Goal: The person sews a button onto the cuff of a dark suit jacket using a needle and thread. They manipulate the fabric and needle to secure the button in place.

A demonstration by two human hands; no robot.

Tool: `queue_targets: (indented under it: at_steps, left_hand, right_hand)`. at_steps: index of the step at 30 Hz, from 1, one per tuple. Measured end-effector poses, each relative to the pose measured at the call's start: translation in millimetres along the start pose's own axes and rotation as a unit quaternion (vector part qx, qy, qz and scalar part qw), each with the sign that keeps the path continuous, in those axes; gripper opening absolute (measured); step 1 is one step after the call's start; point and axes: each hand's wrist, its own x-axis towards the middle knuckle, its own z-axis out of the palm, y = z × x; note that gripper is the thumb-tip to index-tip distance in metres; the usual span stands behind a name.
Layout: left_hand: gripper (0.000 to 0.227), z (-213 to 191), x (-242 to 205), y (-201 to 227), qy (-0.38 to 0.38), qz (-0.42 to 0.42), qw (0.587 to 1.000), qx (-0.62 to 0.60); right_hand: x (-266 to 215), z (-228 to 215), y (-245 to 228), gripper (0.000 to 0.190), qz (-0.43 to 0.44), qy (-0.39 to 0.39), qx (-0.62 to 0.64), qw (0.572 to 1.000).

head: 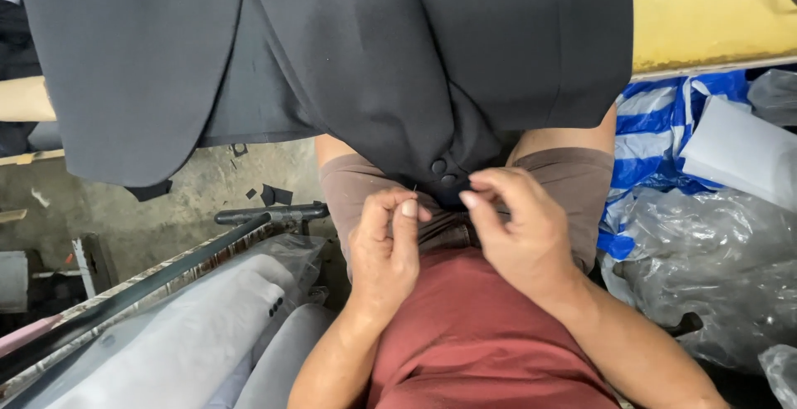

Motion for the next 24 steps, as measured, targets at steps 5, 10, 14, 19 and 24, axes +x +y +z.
queue_targets:
  at_steps: [5,10,14,19,24]
  left_hand:
    - [0.012,3,-4,5,-0.014,0.013,1.0,-0.008]
    - [0.013,3,-4,7,-0.022,0.013,1.0,-0.001]
    - [0.013,1,-3,6,-0.027,0.021,0.999,-0.001]
    - [0.013,0,-2,5,-0.024,0.028,0.999,-0.004]
    - [0.012,-2,-5,3,-0.013,0.037,0.999,-0.023]
  right_hand:
    - [9,21,5,0.026,-0.112,0.029,-0.146,0.982]
    - [13,34,12,0.025,-0.144,0.053,-0.229,0.961]
    - [15,41,15,0.027,-0.151,0.064,-0.239,0.957]
    - [18,48,21,0.021,-0.139,0.075,-0.219,0.963]
    - [13,46,17,0.039,-0.082,0.061,-0.197,0.975]
